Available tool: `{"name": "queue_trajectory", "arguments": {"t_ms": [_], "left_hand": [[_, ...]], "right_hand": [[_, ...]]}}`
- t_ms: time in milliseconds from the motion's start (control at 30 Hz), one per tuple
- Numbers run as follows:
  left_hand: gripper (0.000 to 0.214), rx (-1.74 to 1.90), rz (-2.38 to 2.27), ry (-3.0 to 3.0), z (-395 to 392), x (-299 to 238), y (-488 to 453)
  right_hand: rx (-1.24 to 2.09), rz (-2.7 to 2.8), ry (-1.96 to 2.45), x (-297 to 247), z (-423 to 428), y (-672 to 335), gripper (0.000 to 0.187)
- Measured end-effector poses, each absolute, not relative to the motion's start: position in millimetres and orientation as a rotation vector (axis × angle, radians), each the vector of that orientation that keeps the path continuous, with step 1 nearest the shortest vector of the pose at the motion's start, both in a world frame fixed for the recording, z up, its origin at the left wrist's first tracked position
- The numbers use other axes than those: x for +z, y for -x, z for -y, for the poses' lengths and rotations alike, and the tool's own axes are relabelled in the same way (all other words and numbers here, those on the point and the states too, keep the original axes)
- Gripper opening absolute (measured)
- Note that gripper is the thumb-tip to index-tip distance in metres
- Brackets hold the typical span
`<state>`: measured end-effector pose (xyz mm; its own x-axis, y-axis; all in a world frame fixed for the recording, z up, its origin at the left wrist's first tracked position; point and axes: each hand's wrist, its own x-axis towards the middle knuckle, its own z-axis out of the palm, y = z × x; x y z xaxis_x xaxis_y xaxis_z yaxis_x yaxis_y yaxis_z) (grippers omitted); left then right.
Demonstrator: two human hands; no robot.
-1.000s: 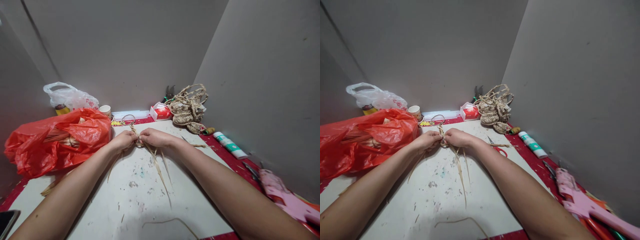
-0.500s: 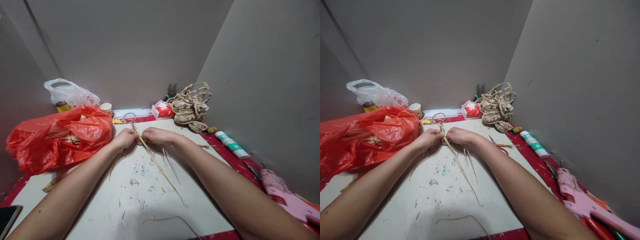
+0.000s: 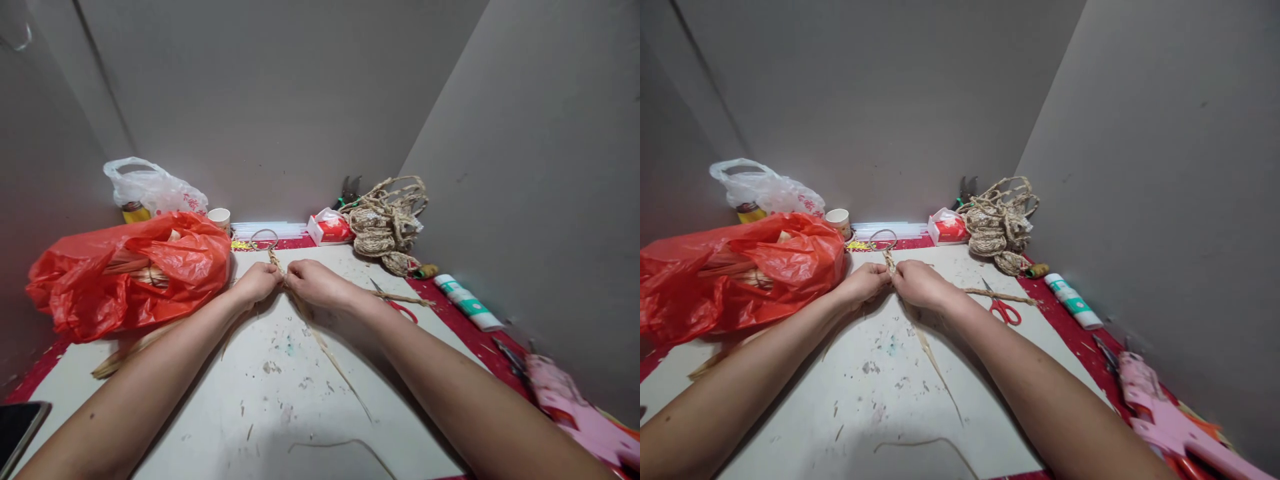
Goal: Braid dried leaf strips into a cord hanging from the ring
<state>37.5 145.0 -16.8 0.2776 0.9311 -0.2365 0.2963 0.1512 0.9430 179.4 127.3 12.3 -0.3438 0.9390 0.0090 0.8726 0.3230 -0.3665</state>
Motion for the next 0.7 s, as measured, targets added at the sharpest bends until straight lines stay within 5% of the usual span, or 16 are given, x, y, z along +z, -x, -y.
{"name": "queue_trajectory", "arguments": {"t_ms": [500, 700], "left_hand": [[0.027, 0.792, -0.982, -0.922, -139.3, -10.9, -40.0], [0.012, 0.79, -1.023, -0.934, -139.3, -7.0, -38.7]], "right_hand": [[-0.008, 2.53, 1.79, 13.1, -96.0, -155.0, 0.034], [0.585, 2.804, 1.349, 44.4, -80.4, -164.0, 0.026]]}}
